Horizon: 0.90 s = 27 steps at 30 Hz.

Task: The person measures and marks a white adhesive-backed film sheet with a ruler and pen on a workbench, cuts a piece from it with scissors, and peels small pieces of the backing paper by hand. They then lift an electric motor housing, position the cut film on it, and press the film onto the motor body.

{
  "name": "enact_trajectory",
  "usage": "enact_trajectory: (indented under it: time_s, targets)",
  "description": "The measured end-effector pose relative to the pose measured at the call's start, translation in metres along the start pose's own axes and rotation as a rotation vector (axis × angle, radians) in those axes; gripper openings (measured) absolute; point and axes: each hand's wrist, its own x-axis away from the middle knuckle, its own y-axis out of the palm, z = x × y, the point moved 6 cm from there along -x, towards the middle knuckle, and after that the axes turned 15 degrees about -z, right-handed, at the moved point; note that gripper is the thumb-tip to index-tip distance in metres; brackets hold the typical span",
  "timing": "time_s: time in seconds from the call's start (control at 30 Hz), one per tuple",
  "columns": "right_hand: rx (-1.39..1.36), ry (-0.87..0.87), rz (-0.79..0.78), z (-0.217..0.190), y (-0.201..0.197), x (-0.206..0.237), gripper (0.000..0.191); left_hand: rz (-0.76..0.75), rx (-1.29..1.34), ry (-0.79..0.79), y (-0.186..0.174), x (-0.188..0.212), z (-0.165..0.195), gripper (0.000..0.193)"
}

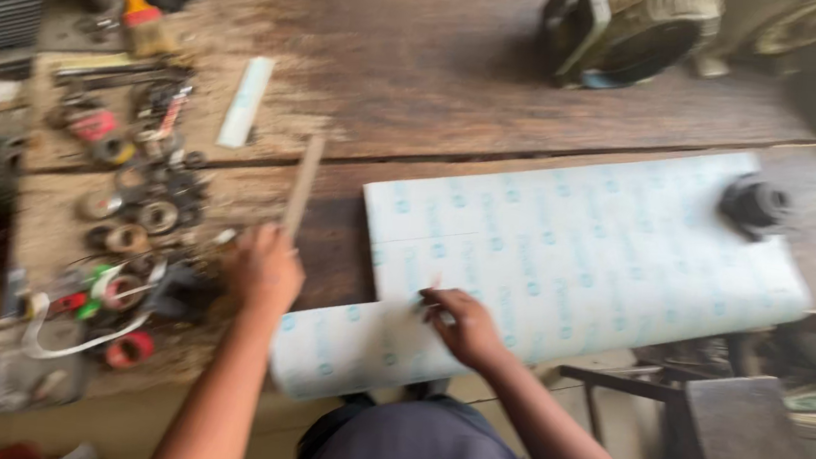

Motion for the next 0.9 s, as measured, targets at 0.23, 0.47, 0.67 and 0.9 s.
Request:
enact_trajectory:
  time_s: [0.23,0.47,0.67,0.9]
  targets:
    - [-0.085,-0.132,-0.140,0.026,-0.005,0.014,0.021,0.071,-0.203,-0.200,-0.008,0.044,0.006,0.033]
    - [-0.143,-0.238,-0.282,0.005,0.003,-0.010,0.016,-0.039,0.326,-0.065,0.007,0.122,0.066,0.035]
    - [-0.059,-0.238,-0.358,-0.033,0.039,-0.072,0.017,-0.299,0.441,-0.242,0.000,0.188,0.047,0.036]
    - [-0.195,-0.200,-0.297,-0.069,0.107,-0.205,0.026,-0.262,0.567,-0.188,0.008,0.227,-0.019,0.033]
